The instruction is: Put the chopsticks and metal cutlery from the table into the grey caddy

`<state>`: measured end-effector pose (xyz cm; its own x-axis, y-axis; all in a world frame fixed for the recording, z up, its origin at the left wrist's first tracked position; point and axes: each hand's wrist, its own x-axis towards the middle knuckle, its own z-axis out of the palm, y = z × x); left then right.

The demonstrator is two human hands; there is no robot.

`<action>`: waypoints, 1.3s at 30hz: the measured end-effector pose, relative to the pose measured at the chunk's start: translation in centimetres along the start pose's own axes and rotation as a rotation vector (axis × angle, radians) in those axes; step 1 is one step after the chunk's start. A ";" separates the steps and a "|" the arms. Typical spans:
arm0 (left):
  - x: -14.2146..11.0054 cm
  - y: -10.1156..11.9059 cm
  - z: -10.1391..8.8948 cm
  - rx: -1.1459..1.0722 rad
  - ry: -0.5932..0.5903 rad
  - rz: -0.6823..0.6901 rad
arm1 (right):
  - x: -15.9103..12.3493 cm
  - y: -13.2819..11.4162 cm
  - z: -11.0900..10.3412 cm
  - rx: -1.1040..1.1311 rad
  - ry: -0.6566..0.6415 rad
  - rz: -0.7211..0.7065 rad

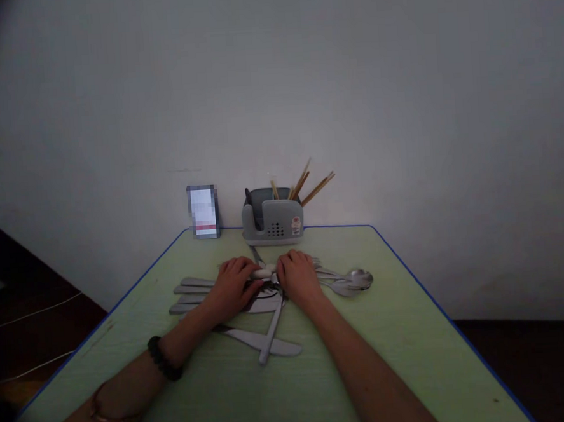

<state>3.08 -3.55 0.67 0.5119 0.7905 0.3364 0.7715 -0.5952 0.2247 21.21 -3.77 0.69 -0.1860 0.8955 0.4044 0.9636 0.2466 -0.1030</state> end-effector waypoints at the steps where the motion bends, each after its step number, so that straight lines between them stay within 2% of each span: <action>1: 0.0 0.0 0.0 -0.005 0.000 0.003 | 0.0 0.1 0.0 -0.003 -0.007 -0.003; 8: 0.1 0.0 0.0 -0.007 0.001 0.017 | 0.1 0.6 -0.2 0.011 0.030 -0.028; 14: 0.2 -0.1 -0.1 -0.001 0.065 0.027 | 0.0 0.4 0.0 0.209 0.124 -0.136; 18: 0.3 -0.1 -0.3 -0.041 0.068 0.044 | -0.2 0.0 0.1 0.273 0.127 -0.255; 28: 0.2 0.0 -0.3 -0.072 0.067 0.054 | -0.6 -0.7 -0.1 0.340 0.094 -0.267; 32: 0.3 -0.3 -0.2 -0.039 0.073 0.041 | -0.6 -0.8 -0.1 0.384 0.118 -0.201; 36: 0.4 -0.7 -0.2 0.000 0.044 -0.007 | -0.3 0.0 0.1 0.419 0.209 -0.030; 39: 0.3 -0.7 -0.3 0.047 0.006 -0.022 | -0.1 0.7 0.3 0.353 0.188 0.045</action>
<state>2.59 -2.90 0.86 0.4922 0.8025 0.3371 0.7996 -0.5700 0.1894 21.83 -3.60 0.34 -0.0748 0.8329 0.5484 0.8386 0.3502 -0.4174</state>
